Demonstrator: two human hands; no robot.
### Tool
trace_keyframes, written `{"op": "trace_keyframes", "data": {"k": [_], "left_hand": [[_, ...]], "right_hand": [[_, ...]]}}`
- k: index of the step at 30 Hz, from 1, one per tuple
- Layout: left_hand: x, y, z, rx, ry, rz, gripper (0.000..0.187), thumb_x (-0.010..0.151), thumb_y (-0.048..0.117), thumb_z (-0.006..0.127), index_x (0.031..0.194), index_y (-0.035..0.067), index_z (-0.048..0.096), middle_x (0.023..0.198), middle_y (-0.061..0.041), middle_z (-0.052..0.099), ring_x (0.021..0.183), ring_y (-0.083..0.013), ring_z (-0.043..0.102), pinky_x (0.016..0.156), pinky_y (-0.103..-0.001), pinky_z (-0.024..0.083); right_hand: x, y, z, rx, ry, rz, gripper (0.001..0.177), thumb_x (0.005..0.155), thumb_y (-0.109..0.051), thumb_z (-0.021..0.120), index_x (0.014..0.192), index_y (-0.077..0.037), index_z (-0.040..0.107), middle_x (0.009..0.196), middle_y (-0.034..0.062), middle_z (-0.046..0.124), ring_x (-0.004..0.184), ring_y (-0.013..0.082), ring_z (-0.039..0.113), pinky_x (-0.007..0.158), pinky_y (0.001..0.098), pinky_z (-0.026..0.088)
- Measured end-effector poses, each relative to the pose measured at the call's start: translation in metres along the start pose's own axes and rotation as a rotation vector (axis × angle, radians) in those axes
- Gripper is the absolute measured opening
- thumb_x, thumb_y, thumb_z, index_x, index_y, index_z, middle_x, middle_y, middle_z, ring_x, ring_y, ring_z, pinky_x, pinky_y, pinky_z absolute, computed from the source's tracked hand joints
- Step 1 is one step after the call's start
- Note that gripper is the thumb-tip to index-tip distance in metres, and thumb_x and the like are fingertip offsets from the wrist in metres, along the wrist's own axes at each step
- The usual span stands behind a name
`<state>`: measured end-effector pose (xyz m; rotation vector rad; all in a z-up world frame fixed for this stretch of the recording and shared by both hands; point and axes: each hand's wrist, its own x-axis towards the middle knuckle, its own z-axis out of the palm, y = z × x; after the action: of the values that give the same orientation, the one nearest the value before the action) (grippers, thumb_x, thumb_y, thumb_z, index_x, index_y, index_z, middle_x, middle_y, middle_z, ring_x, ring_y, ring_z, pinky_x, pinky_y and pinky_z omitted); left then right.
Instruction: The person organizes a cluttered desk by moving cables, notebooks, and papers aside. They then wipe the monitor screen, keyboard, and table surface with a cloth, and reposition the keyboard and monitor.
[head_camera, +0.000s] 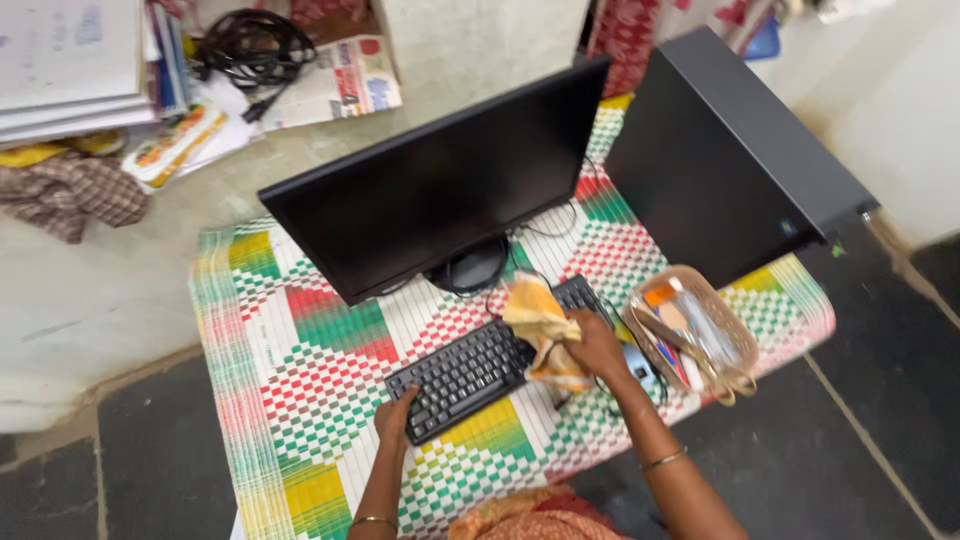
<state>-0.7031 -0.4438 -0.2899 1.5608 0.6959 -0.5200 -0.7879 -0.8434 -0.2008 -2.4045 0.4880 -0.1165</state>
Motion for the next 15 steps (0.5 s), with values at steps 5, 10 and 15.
{"op": "trace_keyframes", "data": {"k": [5, 10, 15], "left_hand": [[-0.019, -0.007, 0.017, -0.168, 0.016, 0.15, 0.041, 0.074, 0.03, 0.089, 0.097, -0.002, 0.077, 0.087, -0.007, 0.076, 0.072, -0.015, 0.068, 0.065, -0.03, 0.055], [-0.029, -0.023, 0.029, -0.162, 0.169, 0.271, 0.041, 0.075, 0.034, 0.09, 0.096, 0.001, 0.076, 0.086, -0.005, 0.076, 0.072, -0.0111, 0.066, 0.067, -0.027, 0.053], [-0.025, -0.028, 0.008, -0.078, 0.266, 0.29, 0.037, 0.082, 0.04, 0.085, 0.092, 0.005, 0.078, 0.076, -0.001, 0.072, 0.064, -0.0074, 0.058, 0.058, -0.026, 0.046]], "right_hand": [[0.01, -0.007, 0.025, 0.041, -0.161, 0.0, 0.05, 0.073, -0.019, 0.08, 0.121, -0.008, 0.07, 0.118, 0.0164, 0.07, 0.108, 0.0341, 0.069, 0.096, 0.0408, 0.054], [0.019, -0.022, 0.026, 0.113, -0.077, -0.196, 0.061, 0.07, -0.013, 0.079, 0.128, -0.007, 0.063, 0.125, 0.018, 0.063, 0.119, 0.0355, 0.061, 0.103, 0.0399, 0.049], [0.026, -0.065, -0.012, 0.187, -0.017, -0.121, 0.075, 0.071, -0.009, 0.072, 0.143, -0.007, 0.052, 0.133, 0.021, 0.056, 0.126, 0.0377, 0.055, 0.109, 0.0412, 0.044]]}}
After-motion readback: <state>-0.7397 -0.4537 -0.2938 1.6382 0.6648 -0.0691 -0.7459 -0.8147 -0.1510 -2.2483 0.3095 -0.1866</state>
